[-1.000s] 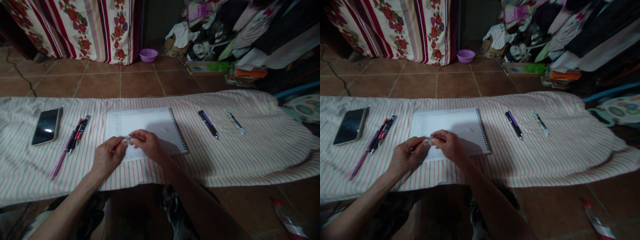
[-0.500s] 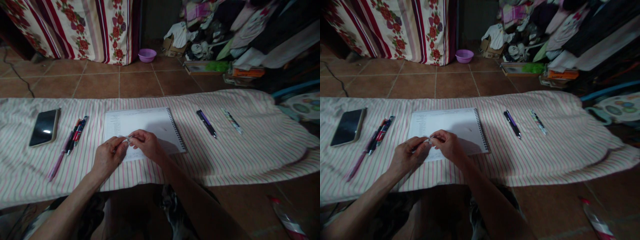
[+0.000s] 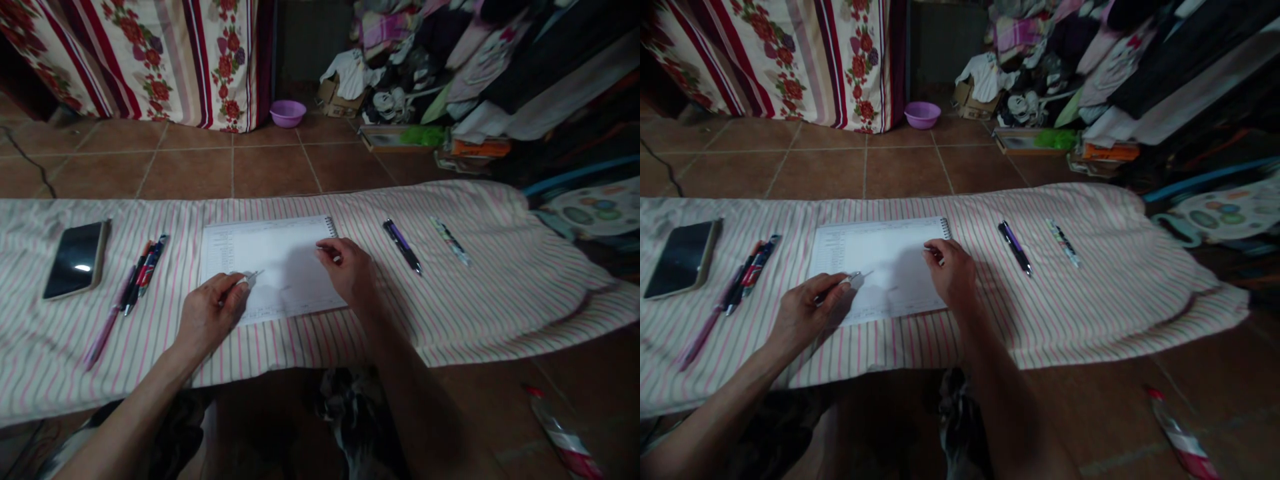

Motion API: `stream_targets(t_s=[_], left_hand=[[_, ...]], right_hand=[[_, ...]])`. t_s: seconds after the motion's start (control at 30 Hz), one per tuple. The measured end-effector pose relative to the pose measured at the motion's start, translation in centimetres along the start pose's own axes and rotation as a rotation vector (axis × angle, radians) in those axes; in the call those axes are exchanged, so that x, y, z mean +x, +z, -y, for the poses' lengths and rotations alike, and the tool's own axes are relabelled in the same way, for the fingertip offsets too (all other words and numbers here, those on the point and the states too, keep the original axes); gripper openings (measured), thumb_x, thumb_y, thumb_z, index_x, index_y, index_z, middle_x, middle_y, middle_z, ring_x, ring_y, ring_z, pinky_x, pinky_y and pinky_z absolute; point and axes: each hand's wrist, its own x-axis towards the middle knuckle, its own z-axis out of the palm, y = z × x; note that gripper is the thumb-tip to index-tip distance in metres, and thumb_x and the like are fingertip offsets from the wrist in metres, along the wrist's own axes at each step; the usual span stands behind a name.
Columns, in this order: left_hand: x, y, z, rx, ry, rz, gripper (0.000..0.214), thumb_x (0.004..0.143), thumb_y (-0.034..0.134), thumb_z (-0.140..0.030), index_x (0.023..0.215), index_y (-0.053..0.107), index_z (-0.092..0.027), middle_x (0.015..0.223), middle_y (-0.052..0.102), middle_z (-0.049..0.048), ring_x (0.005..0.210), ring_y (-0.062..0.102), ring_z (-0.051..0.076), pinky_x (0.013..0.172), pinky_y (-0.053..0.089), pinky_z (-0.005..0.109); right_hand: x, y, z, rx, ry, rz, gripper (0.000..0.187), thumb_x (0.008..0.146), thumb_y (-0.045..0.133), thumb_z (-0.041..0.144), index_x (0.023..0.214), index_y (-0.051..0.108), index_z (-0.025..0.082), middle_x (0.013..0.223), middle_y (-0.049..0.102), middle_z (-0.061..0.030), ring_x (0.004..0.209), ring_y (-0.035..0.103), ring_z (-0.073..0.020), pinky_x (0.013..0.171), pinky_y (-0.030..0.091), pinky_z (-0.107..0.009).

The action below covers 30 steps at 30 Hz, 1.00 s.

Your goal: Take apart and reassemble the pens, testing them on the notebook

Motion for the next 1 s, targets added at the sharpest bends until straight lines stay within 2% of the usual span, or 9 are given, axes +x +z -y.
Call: stream_targets(t_s=[0.1,0.23,0.43,0.57,0.77,1.0], left_hand=[[0.1,0.1,-0.1,0.010,-0.016,0.015,0.030,0.086,0.044,-0.039,0.093,0.064,-0.018,0.083,0.068,0.0037,0.072,0.064,0.016,0.064,0.049,0.027],[0.2,0.3,-0.3,0.030,-0.020,0.030,0.031,0.086,0.044,-0.040,0.093,0.065,-0.019,0.081,0.068,0.0032,0.071,0.064,0.016,0.062,0.048,0.026],[0.5,0.6,-0.7,0.101,-0.005,0.059,0.032,0.087,0.042,-0.040,0.093,0.065,-0.019,0.081,0.068,0.0033,0.070,0.064,0.017,0.060,0.047,0.026],[0.6,0.6,-0.7,0.125,0.002,0.059,0.033,0.088,0.040,-0.040,0.094,0.065,-0.019,0.081,0.068,0.0033,0.071,0.064,0.017,0.060,0.047,0.026],[0.6,0.7,-0.6,0.131,0.013,0.054,0.032,0.088,0.041,-0.039,0.093,0.064,-0.019,0.081,0.068,0.0032,0.070,0.064,0.016,0.060,0.046,0.025],[0.6,0.5,-0.7,0.135,0.002,0.071,0.032,0.088,0.040,-0.040,0.094,0.063,-0.019,0.081,0.067,0.0030,0.071,0.063,0.016,0.061,0.046,0.025]], right_hand=[[-0.2,-0.5,-1.3,-0.133,0.016,0.042,0.011,0.075,0.061,0.023,0.084,0.066,0.018,0.080,0.061,-0.0045,0.064,0.059,-0.0139,0.064,0.047,-0.027],[-0.5,-0.2,-1.8,-0.248,0.015,0.100,0.012,0.075,0.063,0.022,0.086,0.067,0.018,0.082,0.060,-0.0049,0.064,0.058,-0.0140,0.066,0.046,-0.028],[-0.6,0.3,-2.0,-0.290,-0.008,0.158,0.009,0.077,0.061,0.020,0.084,0.067,0.018,0.084,0.061,-0.0060,0.072,0.060,-0.0162,0.070,0.046,-0.029],[-0.5,0.3,-1.9,-0.216,-0.018,0.149,0.009,0.078,0.058,0.017,0.083,0.066,0.017,0.083,0.064,-0.0067,0.073,0.061,-0.0171,0.071,0.047,-0.030],[-0.5,1.1,-0.7,0.192,0.062,0.159,0.012,0.077,0.056,0.021,0.085,0.064,0.018,0.079,0.069,-0.0023,0.072,0.064,-0.0142,0.070,0.050,-0.026],[-0.5,1.9,0.2,0.282,0.068,0.241,0.012,0.074,0.057,0.022,0.082,0.065,0.018,0.077,0.068,-0.0021,0.071,0.064,-0.0140,0.070,0.051,-0.027]])
